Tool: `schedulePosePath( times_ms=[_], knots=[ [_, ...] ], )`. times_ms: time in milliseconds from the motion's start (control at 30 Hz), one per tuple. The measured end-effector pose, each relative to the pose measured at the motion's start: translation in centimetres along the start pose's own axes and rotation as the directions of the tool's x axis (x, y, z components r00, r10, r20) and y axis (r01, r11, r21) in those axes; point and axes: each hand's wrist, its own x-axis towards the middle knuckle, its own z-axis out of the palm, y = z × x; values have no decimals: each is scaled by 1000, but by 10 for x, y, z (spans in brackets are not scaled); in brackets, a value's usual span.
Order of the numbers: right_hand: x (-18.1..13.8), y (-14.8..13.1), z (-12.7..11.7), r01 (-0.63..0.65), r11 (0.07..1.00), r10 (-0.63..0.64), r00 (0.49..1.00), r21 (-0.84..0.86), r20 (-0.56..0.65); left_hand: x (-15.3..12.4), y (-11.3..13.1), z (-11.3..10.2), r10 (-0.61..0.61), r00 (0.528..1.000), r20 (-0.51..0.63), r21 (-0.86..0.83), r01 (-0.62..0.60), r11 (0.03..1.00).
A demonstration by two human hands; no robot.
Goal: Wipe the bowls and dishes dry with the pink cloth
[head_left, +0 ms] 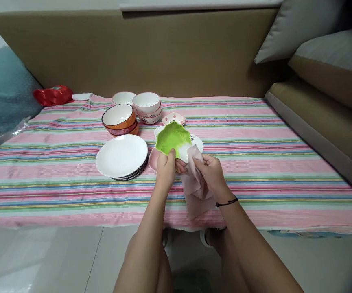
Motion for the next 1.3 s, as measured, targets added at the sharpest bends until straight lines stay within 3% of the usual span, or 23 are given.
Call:
schedulePosePath(
  times_ms=[67,333,467,600,767,867,967,1100,1300],
  knots=[
    [1,0,-1,19,999,-18,1000,-34,17,0,1,-1,0,1000,-2,-10,0,1000],
    [0,-5,-4,155,941,-198,973,-301,-116,-3,1,2,-78,996,36,-51,80,995],
    [5,-4,-8,202,920,-244,966,-337,-87,-6,-3,6,-72,996,43,-30,73,997],
    [9,-2,-11,236,903,-267,963,-358,-38,-11,-6,8,-41,993,112,97,30,995],
    [10,-2,-15,227,805,-365,918,-548,-156,-18,-4,13,-98,970,223,127,71,989],
    [11,-2,-16,226,754,-406,898,-616,-167,-21,-3,17,-93,968,233,125,65,990],
    [11,-1,-14,257,786,-383,916,-562,-117,-20,-6,21,-80,980,181,96,64,993],
    [11,-2,-9,264,930,-276,961,-255,-11,-15,-11,21,-75,993,87,-35,78,996],
    [11,-1,-6,90,995,-92,995,-47,-40,-11,-13,18,-93,990,105,-32,97,995]
  ],
)
